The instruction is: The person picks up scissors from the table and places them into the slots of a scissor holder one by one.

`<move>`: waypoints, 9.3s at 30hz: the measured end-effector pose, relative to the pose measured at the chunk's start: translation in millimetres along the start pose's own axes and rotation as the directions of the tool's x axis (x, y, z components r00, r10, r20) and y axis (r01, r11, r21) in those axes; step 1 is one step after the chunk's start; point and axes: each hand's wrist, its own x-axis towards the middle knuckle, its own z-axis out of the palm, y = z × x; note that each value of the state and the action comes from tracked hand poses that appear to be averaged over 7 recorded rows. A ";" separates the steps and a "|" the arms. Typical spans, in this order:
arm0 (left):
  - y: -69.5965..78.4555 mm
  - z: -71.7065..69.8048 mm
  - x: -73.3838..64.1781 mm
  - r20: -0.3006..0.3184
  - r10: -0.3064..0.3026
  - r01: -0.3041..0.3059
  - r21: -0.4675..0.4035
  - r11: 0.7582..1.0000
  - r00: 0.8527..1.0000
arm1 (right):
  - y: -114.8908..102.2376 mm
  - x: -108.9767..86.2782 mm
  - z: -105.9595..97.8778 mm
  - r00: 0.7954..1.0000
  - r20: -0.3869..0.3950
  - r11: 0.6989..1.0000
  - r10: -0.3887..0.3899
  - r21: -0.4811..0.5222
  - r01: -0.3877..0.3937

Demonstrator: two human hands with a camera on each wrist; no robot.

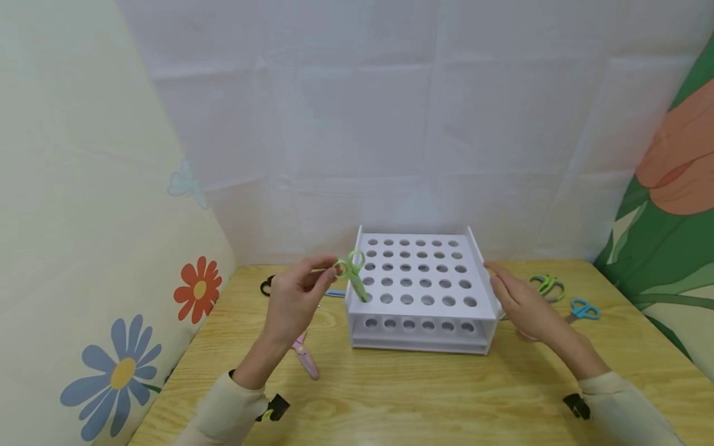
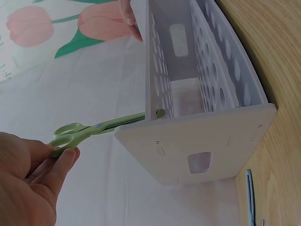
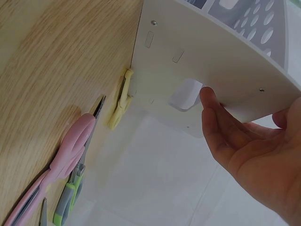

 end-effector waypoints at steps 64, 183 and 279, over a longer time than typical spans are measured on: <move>-20.3 30.7 -16.9 0.207 0.138 -0.221 0.458 0.861 0.969 | -0.5 0.9 0.3 1.000 0.005 1.000 0.007 0.028 -0.007; -113.6 -83.9 -54.6 0.619 -0.553 0.241 0.517 0.822 0.558 | 5.9 -2.3 1.0 1.000 -0.010 0.999 0.017 0.045 -0.016; -35.1 -45.2 9.2 0.061 -0.155 0.147 0.115 0.982 0.986 | 4.7 -1.8 -1.5 1.000 -0.008 0.997 -0.006 0.074 0.007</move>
